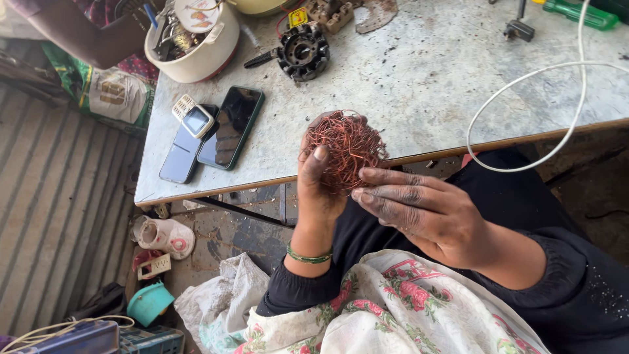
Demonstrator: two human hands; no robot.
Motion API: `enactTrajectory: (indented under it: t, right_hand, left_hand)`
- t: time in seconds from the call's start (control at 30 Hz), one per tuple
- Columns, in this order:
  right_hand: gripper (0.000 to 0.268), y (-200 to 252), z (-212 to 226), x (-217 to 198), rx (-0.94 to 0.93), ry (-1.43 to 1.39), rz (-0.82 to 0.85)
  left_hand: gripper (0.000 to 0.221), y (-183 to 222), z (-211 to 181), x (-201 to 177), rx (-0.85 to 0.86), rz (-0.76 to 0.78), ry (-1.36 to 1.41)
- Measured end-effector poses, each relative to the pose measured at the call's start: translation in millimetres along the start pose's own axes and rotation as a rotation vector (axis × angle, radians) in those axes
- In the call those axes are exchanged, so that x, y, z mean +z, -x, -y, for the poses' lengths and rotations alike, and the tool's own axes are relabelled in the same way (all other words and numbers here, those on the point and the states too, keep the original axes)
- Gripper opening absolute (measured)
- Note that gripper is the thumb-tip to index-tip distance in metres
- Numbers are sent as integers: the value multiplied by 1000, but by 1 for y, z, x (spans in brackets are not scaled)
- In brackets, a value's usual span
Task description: The person unwinds copper wire from a coil and uses pliers to cut wires on a motor stator.
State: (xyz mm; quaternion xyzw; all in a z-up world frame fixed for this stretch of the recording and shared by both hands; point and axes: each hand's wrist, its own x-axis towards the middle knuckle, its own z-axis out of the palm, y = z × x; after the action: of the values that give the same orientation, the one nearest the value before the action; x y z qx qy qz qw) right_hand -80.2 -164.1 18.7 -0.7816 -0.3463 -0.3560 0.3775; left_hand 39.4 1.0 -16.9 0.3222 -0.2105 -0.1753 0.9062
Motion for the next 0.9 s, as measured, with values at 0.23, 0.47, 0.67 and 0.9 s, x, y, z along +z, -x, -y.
enactTrajectory:
  t: [0.23,0.47,0.67,0.9]
  right_hand:
    - [32,-1,3,12,117,-185,-242]
    - [31,7,1,6,248,-134,-191]
    - [28,25,-8,21,426,-572,-159]
    - [35,40,-30,25,817,-1022,-183]
  left_hand:
    - [75,3,6,-1,132,-37,-73]
    - [76,3,-1,-3,281,-73,-112]
    - [76,2,4,-8,373,-108,-294]
    - [75,5,1,-9,472,-41,-587]
